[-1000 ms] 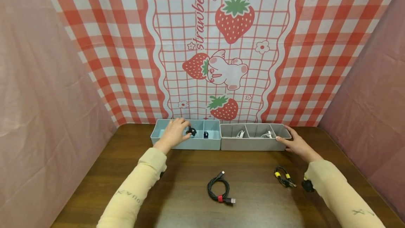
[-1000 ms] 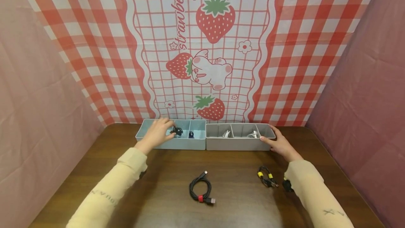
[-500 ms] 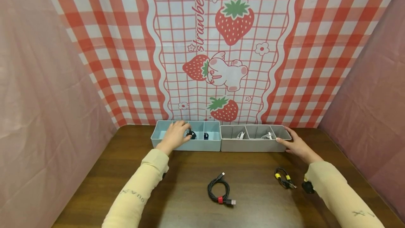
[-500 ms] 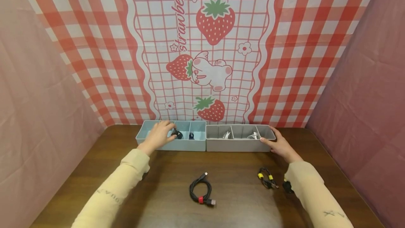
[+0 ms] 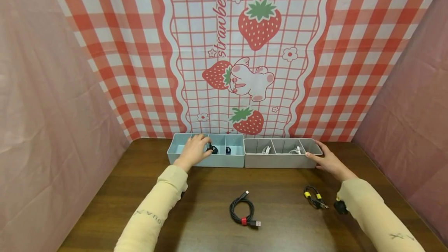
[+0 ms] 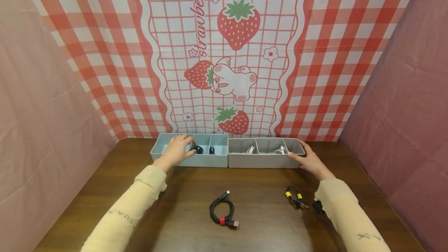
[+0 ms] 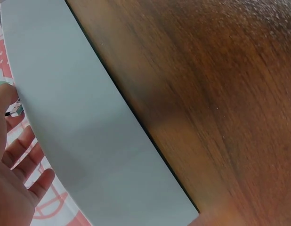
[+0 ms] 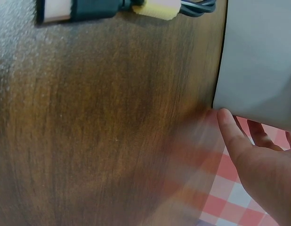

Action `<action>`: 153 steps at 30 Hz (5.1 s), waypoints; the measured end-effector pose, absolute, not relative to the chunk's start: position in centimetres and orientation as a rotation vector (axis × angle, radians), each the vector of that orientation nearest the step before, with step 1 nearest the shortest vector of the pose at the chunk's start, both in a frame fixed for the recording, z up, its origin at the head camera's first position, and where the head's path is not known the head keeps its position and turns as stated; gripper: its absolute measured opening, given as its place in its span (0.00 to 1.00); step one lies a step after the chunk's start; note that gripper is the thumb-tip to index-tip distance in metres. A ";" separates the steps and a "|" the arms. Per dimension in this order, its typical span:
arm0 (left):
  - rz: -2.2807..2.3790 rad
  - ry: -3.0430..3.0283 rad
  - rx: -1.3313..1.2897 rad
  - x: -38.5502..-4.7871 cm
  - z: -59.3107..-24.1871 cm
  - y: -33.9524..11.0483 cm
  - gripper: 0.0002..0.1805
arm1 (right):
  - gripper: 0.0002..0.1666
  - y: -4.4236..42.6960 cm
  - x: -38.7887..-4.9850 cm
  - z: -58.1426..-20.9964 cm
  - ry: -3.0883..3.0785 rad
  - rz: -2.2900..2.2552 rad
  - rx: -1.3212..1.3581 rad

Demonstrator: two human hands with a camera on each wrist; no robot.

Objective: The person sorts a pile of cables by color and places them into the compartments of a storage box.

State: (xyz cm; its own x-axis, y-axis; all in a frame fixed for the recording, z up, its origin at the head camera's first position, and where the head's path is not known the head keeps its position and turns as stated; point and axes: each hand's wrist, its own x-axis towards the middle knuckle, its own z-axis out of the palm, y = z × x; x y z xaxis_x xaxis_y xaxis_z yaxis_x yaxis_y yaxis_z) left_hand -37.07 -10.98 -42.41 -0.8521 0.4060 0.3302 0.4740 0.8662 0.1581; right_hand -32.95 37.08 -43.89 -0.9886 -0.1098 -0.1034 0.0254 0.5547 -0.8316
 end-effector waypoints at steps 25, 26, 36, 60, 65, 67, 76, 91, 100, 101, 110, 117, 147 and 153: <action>-0.369 -2.732 -0.709 -35.8 -40.7 -11.9 0.19 | 0.56 37.1 -33.0 -43.9 2.629 -1.420 -0.044; -0.369 -2.731 -0.710 -35.7 -40.6 -11.9 0.19 | 0.56 37.1 -33.0 -43.9 2.628 -1.419 -0.045; -0.357 -2.749 -0.682 -34.8 -39.2 -11.5 0.20 | 0.56 37.1 -33.1 -43.7 2.627 -1.417 -0.039; -0.328 -2.707 -0.718 -30.5 -36.4 -9.0 0.24 | 0.55 37.2 -33.0 -43.9 2.620 -1.438 -0.065; -0.334 -2.702 -0.734 -29.7 -36.2 -8.6 0.25 | 0.55 37.2 -33.0 -44.0 2.617 -1.445 -0.064; -0.345 -2.694 -0.747 -29.4 -36.3 -8.6 0.25 | 0.55 37.3 -33.1 -44.1 2.620 -1.444 -0.058; -0.488 -2.628 -0.809 -27.8 -36.9 -8.4 0.26 | 0.57 37.3 -33.3 -43.9 2.636 -1.439 -0.054; -0.595 -2.506 -0.939 -25.4 -40.0 -8.4 0.28 | 0.58 37.3 -33.6 -43.8 2.609 -1.438 -0.065; -0.599 -2.545 -0.972 -24.4 -41.8 -7.8 0.30 | 0.57 37.2 -33.3 -43.8 2.619 -1.427 -0.051; -0.595 -2.559 -0.968 -24.3 -42.0 -7.7 0.31 | 0.57 37.2 -33.3 -43.8 2.619 -1.427 -0.050; -0.543 -2.691 -0.958 -23.1 -43.2 -6.6 0.36 | 0.56 37.2 -33.1 -43.6 2.598 -1.445 -0.062; -0.481 -2.731 -0.986 -22.8 -44.0 -6.2 0.37 | 0.56 37.2 -33.2 -43.8 2.601 -1.437 -0.055; -0.082 -2.837 -1.231 -23.3 -46.1 -4.0 0.44 | 0.56 37.3 -32.9 -43.6 2.602 -1.414 -0.056; -0.035 -2.830 -1.234 -23.6 -46.4 -3.7 0.44 | 0.56 37.3 -32.9 -43.6 2.601 -1.425 -0.060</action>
State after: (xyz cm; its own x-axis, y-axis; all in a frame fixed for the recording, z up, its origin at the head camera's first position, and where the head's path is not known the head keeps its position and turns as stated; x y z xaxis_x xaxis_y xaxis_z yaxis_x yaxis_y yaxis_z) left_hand -23.65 -3.65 -46.38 -0.6793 0.7315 0.0584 0.7327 0.6805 -0.0008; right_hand -32.95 37.28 -43.57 -0.9838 -0.1192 -0.1337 0.0486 0.5411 -0.8396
